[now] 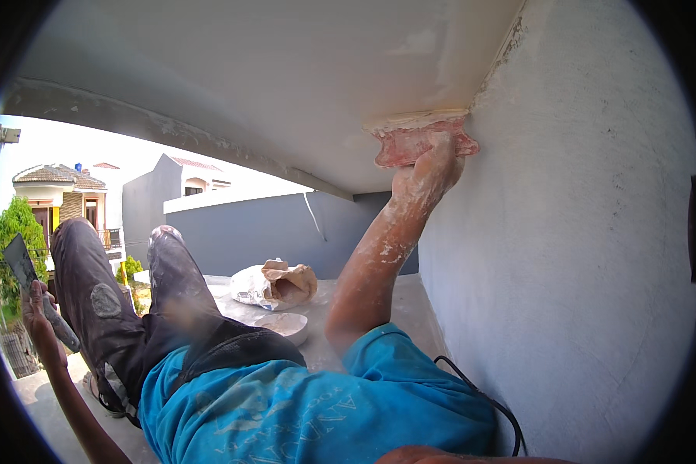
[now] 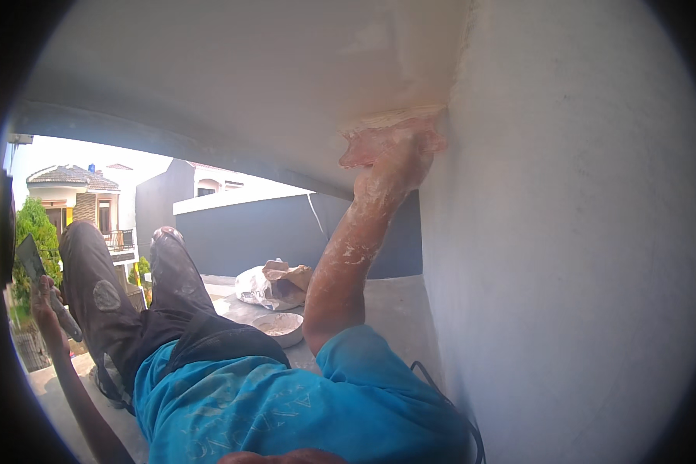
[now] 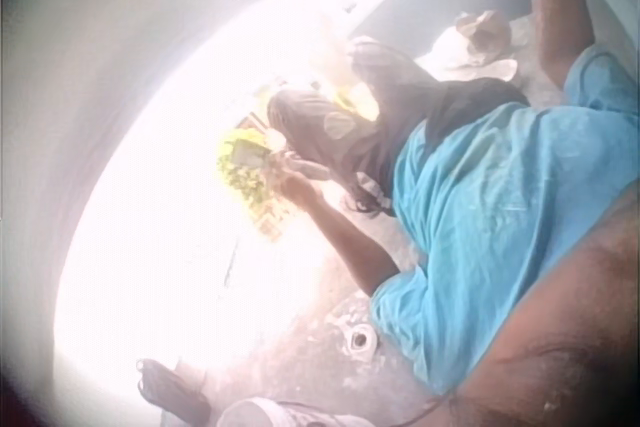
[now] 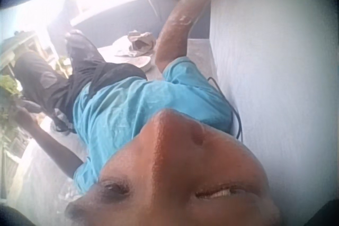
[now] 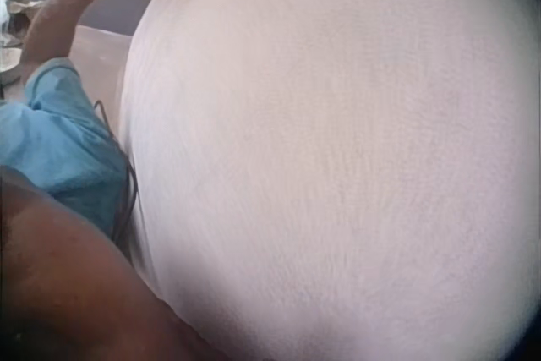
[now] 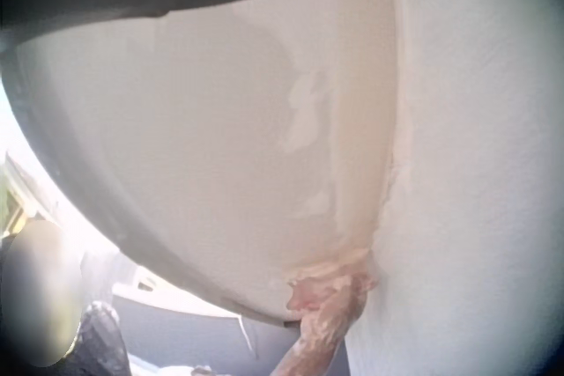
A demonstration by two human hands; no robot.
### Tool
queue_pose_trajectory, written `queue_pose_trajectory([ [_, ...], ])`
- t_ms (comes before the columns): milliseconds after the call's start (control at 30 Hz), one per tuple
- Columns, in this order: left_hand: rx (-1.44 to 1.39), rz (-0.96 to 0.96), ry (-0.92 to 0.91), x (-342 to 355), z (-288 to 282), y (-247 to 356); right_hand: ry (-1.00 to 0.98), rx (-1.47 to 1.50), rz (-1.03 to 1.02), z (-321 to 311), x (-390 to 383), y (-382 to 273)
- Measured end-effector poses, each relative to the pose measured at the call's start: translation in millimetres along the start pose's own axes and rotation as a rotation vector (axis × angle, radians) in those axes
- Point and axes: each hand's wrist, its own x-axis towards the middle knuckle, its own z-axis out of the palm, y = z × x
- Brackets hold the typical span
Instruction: The person scoops white plaster from a bowl using a trowel and applies it to the ceiling with a hawk. They repeatedly smooth the surface and scrape excess material back onto the hawk.
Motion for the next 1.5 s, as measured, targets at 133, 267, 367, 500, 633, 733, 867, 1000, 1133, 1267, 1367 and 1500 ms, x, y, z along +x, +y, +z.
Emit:
queue_pose_trajectory([
  [133,-0.018,-0.045,-0.019,-1,10,5,-0.106,0.011,-0.103,18,-11,-12],
  [267,-0.025,-0.06,0.052,-9,24,17,-0.177,-0.048,-0.135,32,-24,-22],
  [367,-0.048,-0.026,-0.009,-10,8,22,-0.138,-0.11,-0.143,36,-50,-23],
  [500,-0.062,0.034,0.061,-10,14,21,-0.365,-0.236,-0.312,-9,-56,16],
  [633,-0.021,0.066,0.1,-9,8,26,-0.217,-0.676,-0.808,-18,-31,58],
  [733,-0.012,0.053,0.054,-4,15,24,-0.08,-0.813,-1.088,1,12,66],
  [867,-0.072,-0.003,0.076,-10,19,24,0.006,-0.84,-1.171,27,38,91],
  [1000,-0.038,0.043,0.052,-6,11,20,-0.156,-0.779,-1.029,32,23,89],
  [1133,-0.056,0.053,0.037,-4,14,21,-0.344,-0.69,-0.907,6,-30,104],
  [1267,-0.058,0.049,0.035,-3,21,15,-0.048,-0.279,-0.243,-48,-20,118],
  [1367,-0.008,0.021,0.043,1,-1,17,0.061,-0.001,0.041,-68,32,132],
  [1500,-0.049,0.016,0.037,0,8,11,0.088,-0.062,0.059,-90,80,133],
])
